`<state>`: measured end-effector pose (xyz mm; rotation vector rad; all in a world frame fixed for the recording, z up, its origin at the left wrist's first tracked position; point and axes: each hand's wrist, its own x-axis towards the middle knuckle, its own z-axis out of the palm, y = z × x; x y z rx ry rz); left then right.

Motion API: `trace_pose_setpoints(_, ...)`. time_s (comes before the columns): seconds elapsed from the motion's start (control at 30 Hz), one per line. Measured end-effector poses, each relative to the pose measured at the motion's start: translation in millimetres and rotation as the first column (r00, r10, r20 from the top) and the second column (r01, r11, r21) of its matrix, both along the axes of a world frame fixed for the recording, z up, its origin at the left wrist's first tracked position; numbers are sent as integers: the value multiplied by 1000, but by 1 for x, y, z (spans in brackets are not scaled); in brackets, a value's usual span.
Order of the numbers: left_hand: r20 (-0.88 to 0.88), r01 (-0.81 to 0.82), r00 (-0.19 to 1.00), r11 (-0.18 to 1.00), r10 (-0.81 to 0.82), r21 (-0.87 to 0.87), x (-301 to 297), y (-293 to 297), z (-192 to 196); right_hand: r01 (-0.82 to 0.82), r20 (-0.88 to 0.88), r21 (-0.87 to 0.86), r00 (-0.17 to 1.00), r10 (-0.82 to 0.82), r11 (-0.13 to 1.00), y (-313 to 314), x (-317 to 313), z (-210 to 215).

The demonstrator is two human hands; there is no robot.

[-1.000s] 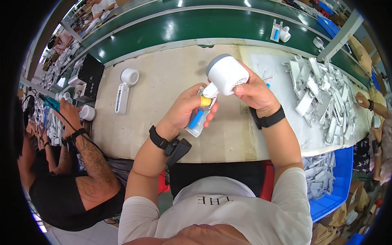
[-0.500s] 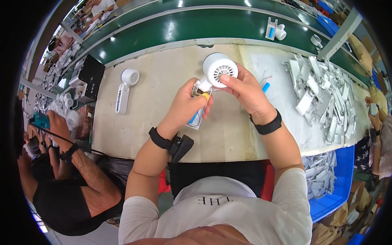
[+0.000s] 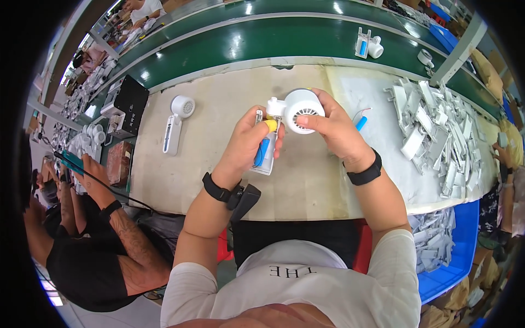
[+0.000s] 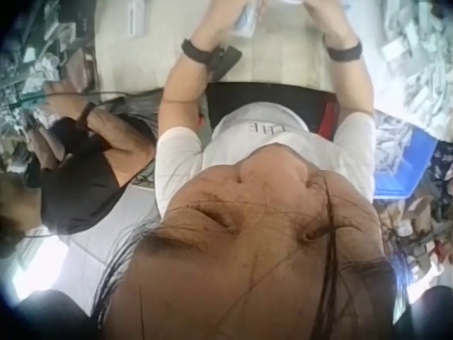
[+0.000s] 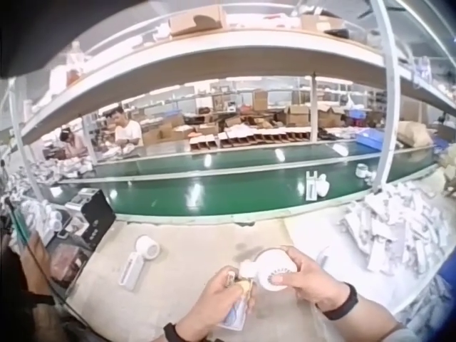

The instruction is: The person assembles handheld fans by joining a fan head to a battery compartment and snapping on a handle cover. They repeat this process for several units, fitting the components together by hand before setting the completed fans aside.

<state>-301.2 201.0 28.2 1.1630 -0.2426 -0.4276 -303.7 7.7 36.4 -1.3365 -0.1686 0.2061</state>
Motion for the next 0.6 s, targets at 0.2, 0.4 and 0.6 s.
trace_pose_setpoints(0.2,-124,197,970,974,-210,-110,2,2,-2,-165,135,54,978,156,985,-28,16,-4)
trace_pose_setpoints(0.4,-73,220,972,974,-223,-55,3,3,-4,-230,196,-31,953,231,973,-36,20,-9)
trace_pose_setpoints(0.6,-83,210,974,978,-209,1,3,0,-8,-213,211,-130,948,237,968,-37,16,-3)
